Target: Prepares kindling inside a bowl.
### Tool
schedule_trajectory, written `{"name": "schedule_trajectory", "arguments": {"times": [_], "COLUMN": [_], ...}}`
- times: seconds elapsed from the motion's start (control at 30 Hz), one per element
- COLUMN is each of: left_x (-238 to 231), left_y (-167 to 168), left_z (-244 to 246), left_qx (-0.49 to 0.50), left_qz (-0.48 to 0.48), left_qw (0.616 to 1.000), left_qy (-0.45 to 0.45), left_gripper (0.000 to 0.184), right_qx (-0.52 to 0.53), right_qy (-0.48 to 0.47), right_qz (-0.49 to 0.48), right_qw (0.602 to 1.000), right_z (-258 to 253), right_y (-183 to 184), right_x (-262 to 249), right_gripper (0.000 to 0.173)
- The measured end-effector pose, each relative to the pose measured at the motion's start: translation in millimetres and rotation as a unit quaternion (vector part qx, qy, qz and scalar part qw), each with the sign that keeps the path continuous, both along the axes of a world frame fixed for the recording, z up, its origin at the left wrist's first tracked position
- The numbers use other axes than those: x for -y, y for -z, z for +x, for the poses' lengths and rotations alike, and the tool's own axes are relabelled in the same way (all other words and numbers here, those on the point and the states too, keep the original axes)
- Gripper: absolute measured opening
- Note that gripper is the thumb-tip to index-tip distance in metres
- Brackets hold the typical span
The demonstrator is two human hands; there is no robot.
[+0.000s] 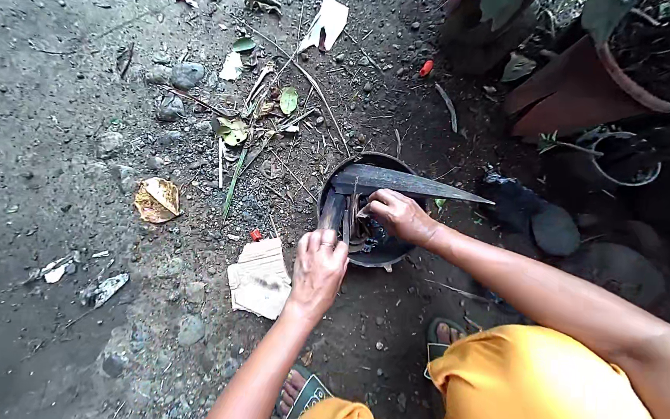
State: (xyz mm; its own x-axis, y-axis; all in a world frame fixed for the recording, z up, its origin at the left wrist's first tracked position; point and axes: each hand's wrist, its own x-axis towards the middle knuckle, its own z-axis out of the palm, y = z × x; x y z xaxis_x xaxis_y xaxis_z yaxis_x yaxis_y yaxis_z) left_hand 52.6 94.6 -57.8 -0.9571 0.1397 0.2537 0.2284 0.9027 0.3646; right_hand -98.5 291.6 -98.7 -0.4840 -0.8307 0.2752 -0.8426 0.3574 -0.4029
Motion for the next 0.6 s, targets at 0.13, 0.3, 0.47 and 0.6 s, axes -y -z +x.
{"name": "schedule_trajectory", "arguments": {"times": [0.13,0.3,0.47,0.6], "left_x": [-22,-23,-24,-33], "left_y": [-1,-16,-14,-6], "left_z": [-13,-26,-28,-28], "left_qx": [0.067,0.225,0.278,0.257], "left_qz": [-0.101,-0.094,-0.088,-0.116], "left_qw": [0.993,0.97,0.956,0.959], "left_qy": [-0.001,-0.012,-0.019,-0.041], "left_gripper": [0.013,0.021,0.033,0.037], "right_qx": [0.043,0.115,0.154,0.22], "right_qy": [0.044,0.093,0.14,0.189], "right_qz": [-0.024,-0.062,-0.121,-0.082], "right_qw": [0.998,0.987,0.971,0.954], "right_z": [4,5,8,10], "right_y": [1,-3,-14,-25], "right_x": [0,-5,-1,2], "right_gripper": [0.01,0.014,0.014,0.011]}}
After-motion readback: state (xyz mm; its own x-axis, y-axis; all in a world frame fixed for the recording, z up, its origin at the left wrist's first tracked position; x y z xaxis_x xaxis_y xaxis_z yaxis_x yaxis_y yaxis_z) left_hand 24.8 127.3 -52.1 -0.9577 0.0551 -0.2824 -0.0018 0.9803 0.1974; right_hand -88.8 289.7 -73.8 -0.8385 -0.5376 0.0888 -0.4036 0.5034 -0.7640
